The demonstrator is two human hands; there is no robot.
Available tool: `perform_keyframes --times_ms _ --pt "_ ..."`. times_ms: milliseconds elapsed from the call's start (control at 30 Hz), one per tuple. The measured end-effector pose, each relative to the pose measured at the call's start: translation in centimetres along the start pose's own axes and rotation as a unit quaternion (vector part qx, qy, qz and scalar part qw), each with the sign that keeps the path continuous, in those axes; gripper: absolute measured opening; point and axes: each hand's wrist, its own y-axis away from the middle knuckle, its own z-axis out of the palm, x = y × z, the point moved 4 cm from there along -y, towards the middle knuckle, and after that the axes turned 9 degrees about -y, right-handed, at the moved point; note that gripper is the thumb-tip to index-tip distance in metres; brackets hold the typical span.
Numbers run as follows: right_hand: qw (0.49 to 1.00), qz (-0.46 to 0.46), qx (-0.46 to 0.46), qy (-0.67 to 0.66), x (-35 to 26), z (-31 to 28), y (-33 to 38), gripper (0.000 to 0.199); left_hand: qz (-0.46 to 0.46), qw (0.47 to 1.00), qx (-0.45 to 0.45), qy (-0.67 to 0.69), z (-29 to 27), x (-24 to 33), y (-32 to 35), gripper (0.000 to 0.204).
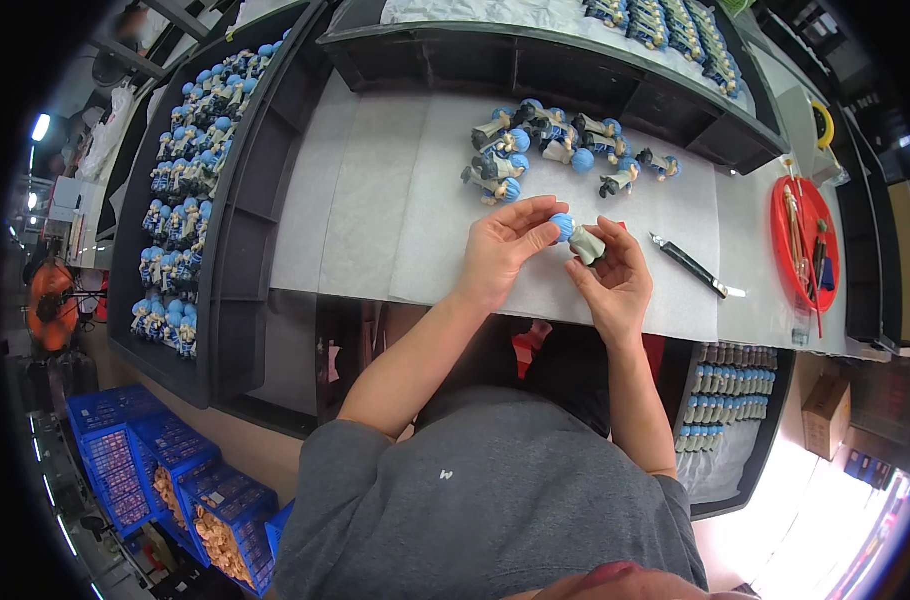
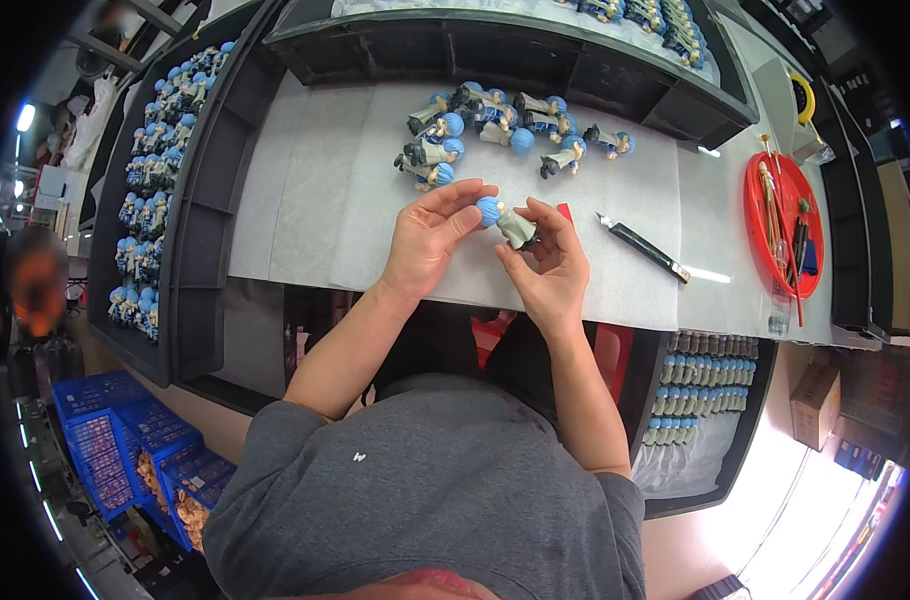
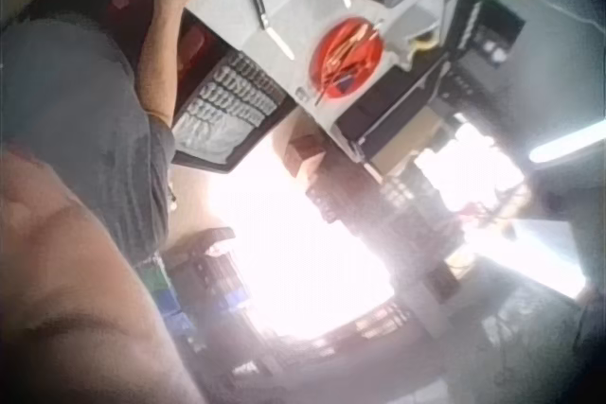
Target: Assembling small blue-haired toy figures by attaching heads to bodies and placing them in trays.
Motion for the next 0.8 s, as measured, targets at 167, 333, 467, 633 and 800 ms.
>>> perform_keyframes --times_ms 167,333,467,633,800 --pt "1.0 -0.006 0.0 0.03 -0.1 0.0 0.0 0.057 0.007 1.0 0.001 0.002 -0.3 -0.3 -0.1 0.029" --pt "1.0 -0.018 -0.003 0.026 0.0 0.1 -0.1 0.057 0.021 0.999 -0.009 0.03 -0.5 -0.1 0.0 0.032" --pt "0.999 -0.015 -0.001 0.031 0.0 0.4 0.0 0.057 0.024 0.999 -0.024 0.028 -0.7 0.2 0.1 0.035" --pt "0.995 -0.059 0.041 0.066 0.0 -0.7 0.2 0.046 0.002 0.998 -0.059 0.006 1.1 0.4 -0.1 0.042" --pt "0.962 -0.178 0.041 0.204 -2.4 -0.5 0.8 0.03 0.015 0.999 -0.037 -0.035 0.6 -0.2 0.1 0.038"
